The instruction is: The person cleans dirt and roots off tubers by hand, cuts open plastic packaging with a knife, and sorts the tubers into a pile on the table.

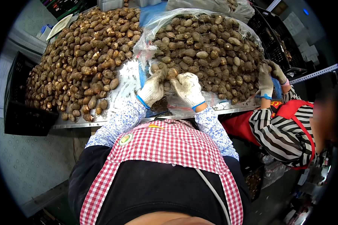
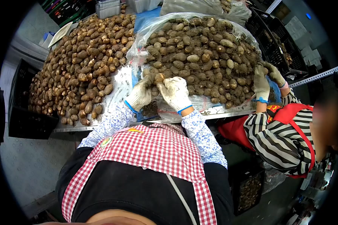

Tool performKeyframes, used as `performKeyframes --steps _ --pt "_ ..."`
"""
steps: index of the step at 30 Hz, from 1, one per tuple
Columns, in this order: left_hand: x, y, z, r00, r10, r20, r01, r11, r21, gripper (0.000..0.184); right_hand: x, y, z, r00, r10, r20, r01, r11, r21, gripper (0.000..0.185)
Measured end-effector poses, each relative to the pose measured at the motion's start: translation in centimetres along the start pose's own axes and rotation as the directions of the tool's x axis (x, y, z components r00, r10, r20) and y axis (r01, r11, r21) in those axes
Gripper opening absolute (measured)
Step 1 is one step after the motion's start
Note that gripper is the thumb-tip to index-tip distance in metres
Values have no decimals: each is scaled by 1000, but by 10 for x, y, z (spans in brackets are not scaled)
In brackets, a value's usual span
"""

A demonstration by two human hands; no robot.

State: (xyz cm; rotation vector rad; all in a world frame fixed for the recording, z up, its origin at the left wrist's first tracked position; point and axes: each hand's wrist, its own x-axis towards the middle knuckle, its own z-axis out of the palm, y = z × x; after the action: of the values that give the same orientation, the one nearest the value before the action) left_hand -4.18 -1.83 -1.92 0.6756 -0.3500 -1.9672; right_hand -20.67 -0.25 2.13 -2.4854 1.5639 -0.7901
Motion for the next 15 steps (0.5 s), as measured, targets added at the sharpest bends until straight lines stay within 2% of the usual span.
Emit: performKeyframes --steps 1,2,3,4,5,6,9,10,11,13,14,15 --pt "6 -1 -17 996 -83 44 83 996 -12 34 -2 4 0 999 -48 -19 46 995 -90 26" --pt "27 -14 -60 934 -115 339 221 931 -291 36 -5 10 1 995 -97 -35 89 979 -182 23" --pt "21 -8 -47 982 -83 172 127 956 -266 36 -7 19 4 999 -22 26 27 976 -216 20" --pt "10 2 -19 999 -35 6 36 974 -225 35 -9 30 6 1000 -6 17 9 978 -209 19" --pt "4 7 -3 987 23 -160 -51 984 -173 35 -11 37 6 1000 8 13 -6 979 -202 19" --pt "0 10 -7 1000 5 -25 -9 987 -161 31 -14 34 -2 999 23 -24 -28 974 -224 33" --pt "-2 10 -5 994 64 84 -69 996 49 27 -8 30 -4 978 207 -27 -199 963 180 48" --pt "-1 7 -5 992 123 31 -127 961 247 30 -2 20 -15 944 314 103 -331 896 296 54" --pt "3 1 -3 982 189 -7 -167 883 439 34 -1 18 -11 952 276 132 -305 877 371 53" --pt "1 -4 14 940 339 -35 -195 618 762 41 5 11 -9 966 188 177 -254 819 515 51" --pt "-11 0 25 943 330 -44 -134 498 857 41 5 4 -20 939 250 238 -327 863 386 48" --pt "-10 2 26 948 317 3 -163 479 863 40 3 4 -21 948 244 205 -309 863 401 47"
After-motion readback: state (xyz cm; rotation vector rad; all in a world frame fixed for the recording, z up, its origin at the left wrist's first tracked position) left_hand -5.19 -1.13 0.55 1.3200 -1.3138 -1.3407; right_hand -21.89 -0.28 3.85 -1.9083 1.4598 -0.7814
